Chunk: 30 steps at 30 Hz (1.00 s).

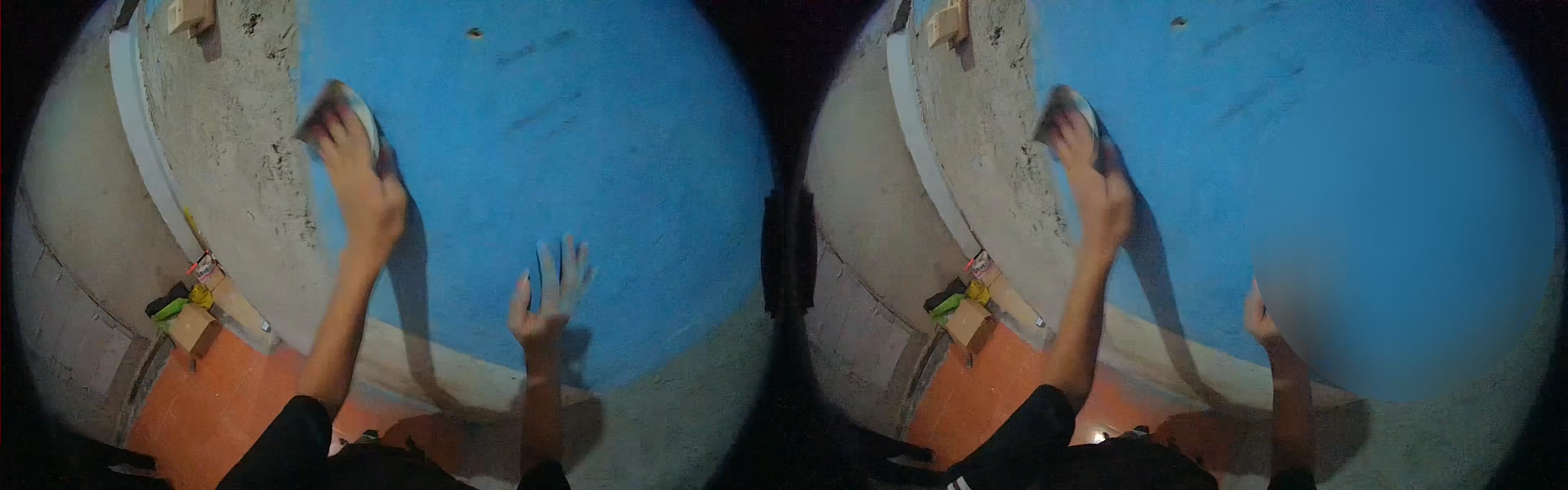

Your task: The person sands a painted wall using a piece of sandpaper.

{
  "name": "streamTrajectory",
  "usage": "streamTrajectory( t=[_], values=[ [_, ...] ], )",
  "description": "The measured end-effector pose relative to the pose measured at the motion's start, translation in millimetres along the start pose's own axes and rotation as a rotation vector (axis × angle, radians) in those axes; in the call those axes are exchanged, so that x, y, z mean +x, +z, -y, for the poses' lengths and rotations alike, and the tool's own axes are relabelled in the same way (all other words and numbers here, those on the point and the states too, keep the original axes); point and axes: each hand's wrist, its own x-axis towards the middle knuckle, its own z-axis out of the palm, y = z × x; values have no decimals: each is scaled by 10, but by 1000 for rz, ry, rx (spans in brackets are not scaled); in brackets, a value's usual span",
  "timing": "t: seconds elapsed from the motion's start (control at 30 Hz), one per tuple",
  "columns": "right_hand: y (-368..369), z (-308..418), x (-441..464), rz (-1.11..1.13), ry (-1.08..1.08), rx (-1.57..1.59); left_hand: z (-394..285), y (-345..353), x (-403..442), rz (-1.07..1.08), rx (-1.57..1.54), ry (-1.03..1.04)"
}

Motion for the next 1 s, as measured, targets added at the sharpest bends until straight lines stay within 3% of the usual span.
streamTrajectory(
  t=[0.03, 0.1, 0.2, 0.23, 0.37, 0.43, 0.47, 0.57, 0.67, 0.8, 0.83, 0.93, 1.0],
  values=[
    [21, 69, 8, 21, 7, 9, 80, -36, 33, -68, -28, -23],
    [77, 161, 61, 56, 9, 22, -186, -55, -843, 150, -105, -139],
    [161, 215, 111, 56, -56, -23, 94, -153, -909, 309, -34, -129],
    [161, 227, 92, 63, -38, -13, 423, -126, -523, 127, -82, -9],
    [220, 290, 58, 60, 30, -29, 553, -140, -414, 78, -161, -66],
    [286, 333, 48, 27, 35, -46, 308, -105, -1225, 315, -61, -117],
    [327, 335, 58, -2, 19, -47, 449, -25, -1317, 296, -70, -51],
    [428, 294, 46, -98, -72, -36, 663, -202, -488, 190, -75, 144],
    [483, 304, 82, -159, -145, -75, 674, -286, -220, 217, -108, 77],
    [541, 293, 71, -200, -163, -44, 833, -11, -1959, 439, -107, -24],
    [555, 305, 68, -207, -161, -37, 804, -1, -1779, 319, -121, 1],
    [551, 300, 83, -224, -147, -45, 811, -136, -875, 217, -179, -38],
    [542, 301, 42, -189, -127, -63, 661, -155, -917, 152, -169, -90]
  ],
)
